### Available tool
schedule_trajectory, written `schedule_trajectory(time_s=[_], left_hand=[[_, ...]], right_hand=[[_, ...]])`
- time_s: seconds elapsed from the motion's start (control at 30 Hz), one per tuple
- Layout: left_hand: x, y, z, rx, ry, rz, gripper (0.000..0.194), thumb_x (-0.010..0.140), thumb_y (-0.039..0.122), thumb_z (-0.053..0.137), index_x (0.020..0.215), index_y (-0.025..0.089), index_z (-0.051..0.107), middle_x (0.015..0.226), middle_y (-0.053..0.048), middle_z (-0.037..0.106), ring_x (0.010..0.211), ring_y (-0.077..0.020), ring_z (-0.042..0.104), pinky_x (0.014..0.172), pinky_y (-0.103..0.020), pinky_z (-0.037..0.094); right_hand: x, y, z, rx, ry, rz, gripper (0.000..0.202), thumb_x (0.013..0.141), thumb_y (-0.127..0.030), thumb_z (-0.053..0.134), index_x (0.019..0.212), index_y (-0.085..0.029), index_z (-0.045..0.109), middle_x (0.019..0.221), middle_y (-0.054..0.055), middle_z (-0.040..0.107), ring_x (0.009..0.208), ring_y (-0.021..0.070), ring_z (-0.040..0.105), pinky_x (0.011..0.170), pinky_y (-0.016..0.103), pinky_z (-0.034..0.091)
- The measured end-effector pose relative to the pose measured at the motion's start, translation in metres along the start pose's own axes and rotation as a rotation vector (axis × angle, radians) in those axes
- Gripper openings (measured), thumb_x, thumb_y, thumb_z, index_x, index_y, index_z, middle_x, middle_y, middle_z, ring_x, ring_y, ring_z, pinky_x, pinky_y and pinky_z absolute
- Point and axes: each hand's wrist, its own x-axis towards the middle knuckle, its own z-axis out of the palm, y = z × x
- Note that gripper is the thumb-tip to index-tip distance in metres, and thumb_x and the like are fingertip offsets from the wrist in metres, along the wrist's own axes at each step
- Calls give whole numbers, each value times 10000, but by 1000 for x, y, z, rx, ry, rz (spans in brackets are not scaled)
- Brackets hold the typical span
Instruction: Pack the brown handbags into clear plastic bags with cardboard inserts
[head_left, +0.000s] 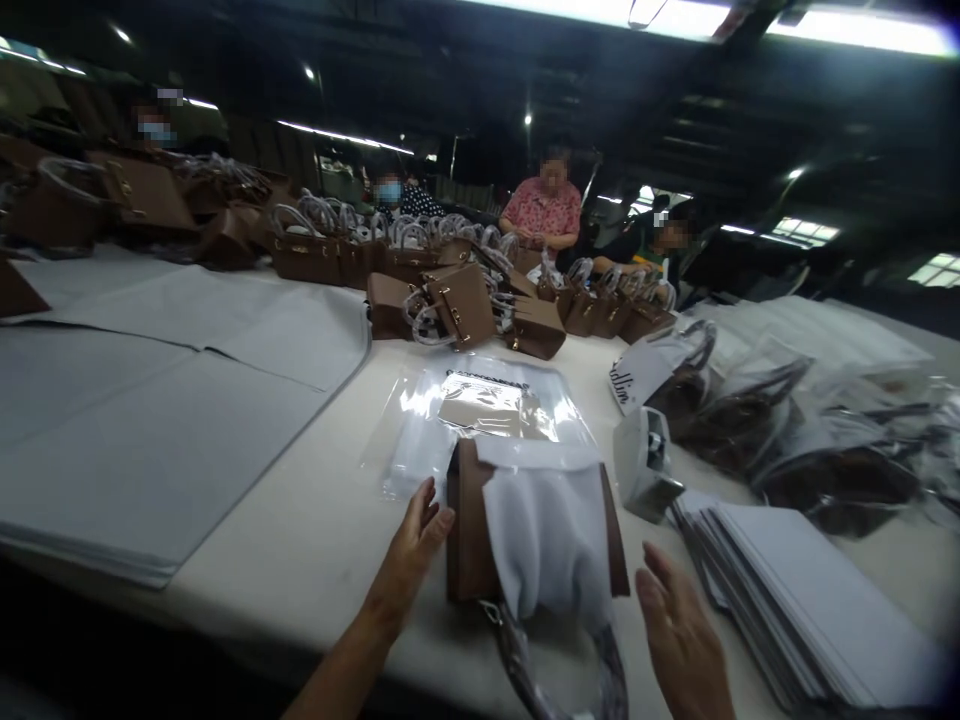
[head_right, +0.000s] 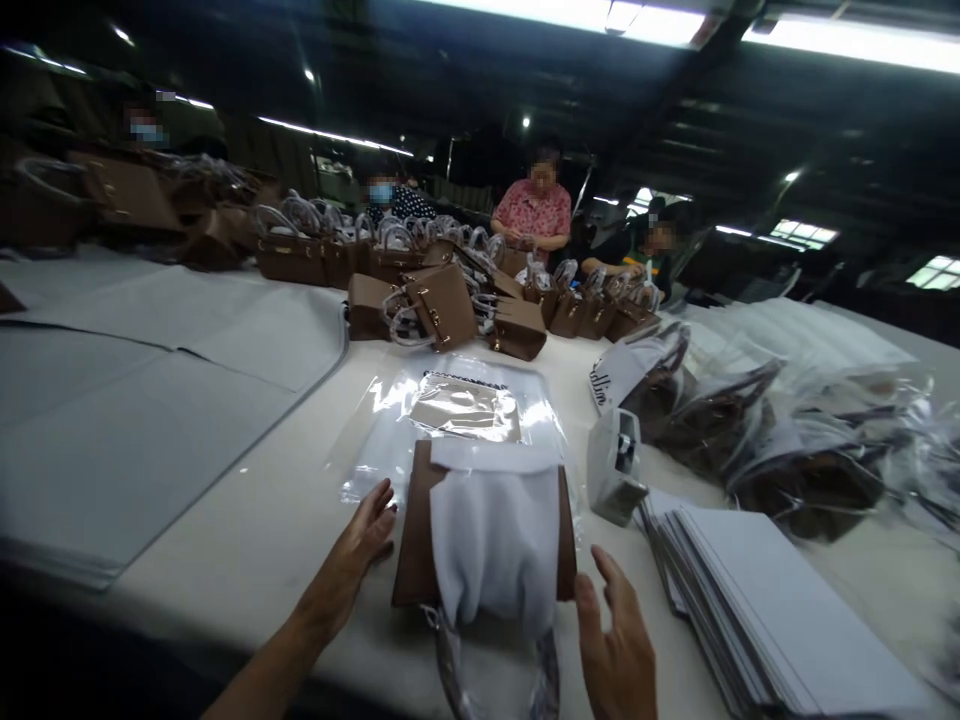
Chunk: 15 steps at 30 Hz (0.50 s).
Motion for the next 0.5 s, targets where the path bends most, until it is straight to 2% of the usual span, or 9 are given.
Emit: schedule_trajectory(time_s=[0.1,0.2,0.27,0.33,0.4,0.43,0.5], left_hand=[[-4,2,16,36,-76,44,617,786,467,545,1310,192,369,1358,-96,406,1235,-261,387,1023,-376,330],[-4,-1,17,96,-116,72,550,793,452,537,1261,181,433,1247,-67,533,1168,-244,471,1002,-360,366],[0,-6,10,130,-68,48,548,791,479,527,1248,188,442,1206,-56,568,1109,-241,524,971,-358,402],[7,-11,2,181,-12,11,561,770,513,538,1231,206,456,1188,-43,582,1072,-243,552,961,-356,413],[15,-15,-2,238,30,-29,581,738,546,555,1219,233,468,1174,-18,593,1082,-244,544,979,-348,398],[17,-16,-2,260,52,-52,584,725,561,557,1208,245,477,1158,-4,603,1083,-245,544,986,-349,391],[20,-15,0,298,105,-94,552,716,565,552,1176,263,506,1108,28,631,1071,-240,553,995,-354,382]], right_hand=[[-3,17,26,174,-171,118,600,828,-554,319,1297,-184,378,1299,85,451,1203,252,412,990,423,353],[-21,7,48,243,-160,115,600,838,-526,340,1333,-188,324,1330,80,416,1228,234,381,1008,396,336],[-29,0,51,276,-178,56,577,850,-496,348,1335,-185,326,1311,80,439,1168,221,455,969,365,386],[-28,0,43,290,-248,-45,512,861,-456,355,1305,-201,381,1226,66,524,1003,198,576,849,321,474],[-15,10,23,216,-278,-142,404,869,-426,362,1171,-214,525,1063,46,619,838,178,623,731,290,504],[-3,20,8,140,-233,-183,374,871,-422,364,1088,-207,579,1002,46,638,822,178,620,727,288,499],[27,47,-27,-94,-38,-211,382,873,-431,359,1017,-178,606,1013,69,629,925,188,587,833,302,458]])
